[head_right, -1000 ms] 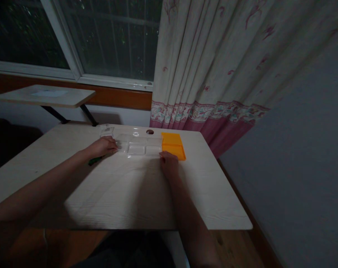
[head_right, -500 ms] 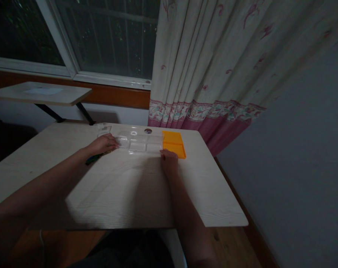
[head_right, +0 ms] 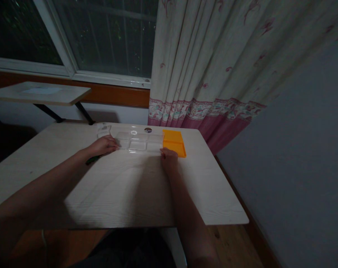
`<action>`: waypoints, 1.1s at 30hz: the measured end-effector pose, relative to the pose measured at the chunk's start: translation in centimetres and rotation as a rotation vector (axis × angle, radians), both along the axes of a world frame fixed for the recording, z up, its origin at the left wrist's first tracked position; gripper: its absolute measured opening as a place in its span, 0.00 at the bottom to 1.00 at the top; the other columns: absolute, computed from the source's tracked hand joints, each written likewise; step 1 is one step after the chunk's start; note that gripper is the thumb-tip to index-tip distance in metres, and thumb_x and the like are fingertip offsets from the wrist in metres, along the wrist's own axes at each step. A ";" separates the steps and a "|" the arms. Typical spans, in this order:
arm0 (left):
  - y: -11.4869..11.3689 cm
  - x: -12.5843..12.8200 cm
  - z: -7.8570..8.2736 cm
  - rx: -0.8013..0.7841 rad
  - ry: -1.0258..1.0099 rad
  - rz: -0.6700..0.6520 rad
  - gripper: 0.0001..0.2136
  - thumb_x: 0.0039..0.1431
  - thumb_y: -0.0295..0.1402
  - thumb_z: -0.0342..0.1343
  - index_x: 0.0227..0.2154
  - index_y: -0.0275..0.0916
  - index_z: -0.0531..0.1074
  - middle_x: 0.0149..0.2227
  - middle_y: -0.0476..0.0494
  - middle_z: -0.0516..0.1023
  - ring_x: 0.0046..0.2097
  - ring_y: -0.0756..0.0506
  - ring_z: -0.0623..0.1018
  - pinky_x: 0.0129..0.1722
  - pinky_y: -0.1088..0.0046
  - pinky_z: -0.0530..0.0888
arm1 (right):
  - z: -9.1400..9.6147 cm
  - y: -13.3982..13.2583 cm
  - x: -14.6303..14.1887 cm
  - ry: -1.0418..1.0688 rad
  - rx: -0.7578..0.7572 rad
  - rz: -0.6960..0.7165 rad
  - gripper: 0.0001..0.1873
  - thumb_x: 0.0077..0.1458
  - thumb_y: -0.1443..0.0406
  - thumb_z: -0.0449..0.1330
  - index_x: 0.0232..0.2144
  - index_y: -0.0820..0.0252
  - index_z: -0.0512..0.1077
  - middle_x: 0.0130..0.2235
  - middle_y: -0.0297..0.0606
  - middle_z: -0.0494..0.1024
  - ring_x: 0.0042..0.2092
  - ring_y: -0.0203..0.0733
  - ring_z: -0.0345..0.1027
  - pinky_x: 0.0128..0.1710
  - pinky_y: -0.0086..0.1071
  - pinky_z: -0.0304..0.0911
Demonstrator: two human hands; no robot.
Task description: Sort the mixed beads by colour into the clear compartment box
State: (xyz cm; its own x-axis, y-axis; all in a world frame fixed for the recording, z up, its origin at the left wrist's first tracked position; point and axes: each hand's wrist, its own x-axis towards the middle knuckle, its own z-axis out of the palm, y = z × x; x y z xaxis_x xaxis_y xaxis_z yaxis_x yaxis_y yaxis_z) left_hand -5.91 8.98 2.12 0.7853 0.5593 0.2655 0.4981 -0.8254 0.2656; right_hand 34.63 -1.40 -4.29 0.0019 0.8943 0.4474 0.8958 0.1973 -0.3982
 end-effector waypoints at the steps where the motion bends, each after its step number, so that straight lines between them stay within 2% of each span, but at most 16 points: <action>1: 0.0 0.0 -0.1 -0.006 0.000 0.000 0.13 0.67 0.40 0.55 0.40 0.42 0.83 0.39 0.42 0.84 0.45 0.43 0.77 0.48 0.66 0.70 | -0.1 0.0 0.0 0.002 0.003 0.002 0.19 0.58 0.69 0.57 0.50 0.57 0.79 0.53 0.43 0.82 0.55 0.47 0.77 0.61 0.45 0.66; 7: -0.3 -0.3 0.1 -0.036 -0.048 0.045 0.16 0.66 0.44 0.55 0.46 0.42 0.82 0.43 0.40 0.84 0.47 0.42 0.78 0.51 0.65 0.72 | 0.1 -0.1 0.0 -0.004 -0.002 0.017 0.19 0.59 0.68 0.57 0.50 0.58 0.79 0.53 0.45 0.82 0.56 0.49 0.76 0.61 0.46 0.66; 9: -0.1 -1.3 0.2 -0.002 -0.099 0.176 0.18 0.68 0.44 0.52 0.48 0.40 0.81 0.46 0.39 0.83 0.50 0.41 0.78 0.53 0.64 0.72 | 0.3 -0.2 -0.1 -0.005 -0.002 0.019 0.19 0.58 0.69 0.56 0.50 0.58 0.79 0.53 0.45 0.82 0.56 0.49 0.76 0.61 0.46 0.66; 12: 0.6 -3.7 0.3 0.127 -0.106 0.498 0.19 0.68 0.40 0.48 0.49 0.35 0.80 0.49 0.34 0.82 0.52 0.38 0.77 0.55 0.60 0.71 | 0.4 -0.3 -0.2 0.006 -0.001 0.018 0.19 0.59 0.69 0.56 0.50 0.57 0.79 0.53 0.44 0.82 0.56 0.48 0.76 0.62 0.46 0.66; 14: 1.3 -5.2 0.2 0.144 -0.082 0.559 0.19 0.64 0.38 0.50 0.47 0.33 0.80 0.47 0.32 0.82 0.50 0.35 0.78 0.54 0.57 0.72 | 0.4 -0.4 -0.3 0.020 0.003 0.015 0.19 0.59 0.70 0.56 0.49 0.57 0.80 0.52 0.43 0.82 0.56 0.48 0.76 0.62 0.46 0.66; 17: 2.1 -6.4 -0.2 0.137 -0.003 0.527 0.16 0.58 0.38 0.54 0.42 0.36 0.81 0.43 0.35 0.84 0.47 0.36 0.79 0.54 0.58 0.72 | 0.5 -0.4 -0.4 0.029 0.009 0.009 0.19 0.58 0.70 0.56 0.48 0.56 0.80 0.52 0.42 0.83 0.56 0.48 0.76 0.62 0.46 0.66; 21: 2.6 -6.2 -1.0 0.151 0.094 0.495 0.16 0.59 0.35 0.53 0.43 0.36 0.81 0.43 0.34 0.84 0.47 0.38 0.78 0.53 0.60 0.71 | 0.8 -0.5 -0.5 0.027 0.011 0.013 0.18 0.58 0.69 0.57 0.48 0.57 0.80 0.52 0.43 0.83 0.55 0.48 0.77 0.62 0.46 0.67; 24: 2.8 -5.7 -1.2 0.136 0.094 0.482 0.16 0.59 0.34 0.52 0.43 0.35 0.82 0.41 0.34 0.84 0.46 0.38 0.78 0.52 0.61 0.71 | 1.3 -0.6 -0.7 0.038 -0.004 0.001 0.18 0.58 0.70 0.57 0.47 0.57 0.81 0.50 0.43 0.84 0.55 0.49 0.77 0.61 0.46 0.67; 29: 2.7 -5.8 -1.3 0.009 0.033 0.352 0.17 0.59 0.42 0.53 0.42 0.40 0.83 0.43 0.38 0.85 0.48 0.39 0.79 0.53 0.62 0.73 | 1.6 -0.9 -0.9 0.040 -0.005 -0.014 0.17 0.59 0.69 0.56 0.47 0.58 0.81 0.51 0.44 0.83 0.55 0.49 0.77 0.61 0.47 0.67; 33: 1.9 -5.9 -1.0 -0.055 0.007 0.284 0.17 0.59 0.42 0.52 0.41 0.42 0.84 0.43 0.38 0.85 0.48 0.40 0.80 0.53 0.63 0.74 | 1.5 -1.0 -0.9 0.045 0.004 -0.013 0.18 0.59 0.69 0.56 0.48 0.57 0.81 0.51 0.43 0.83 0.55 0.49 0.77 0.61 0.46 0.67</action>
State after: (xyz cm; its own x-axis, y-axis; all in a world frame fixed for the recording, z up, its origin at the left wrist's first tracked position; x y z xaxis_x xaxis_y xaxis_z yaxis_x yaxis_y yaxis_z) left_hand -11.83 10.84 1.14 0.5971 0.7704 0.2236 0.7091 -0.6372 0.3017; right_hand 33.69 -2.42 -2.78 0.0338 0.8922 0.4504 0.8797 0.1873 -0.4370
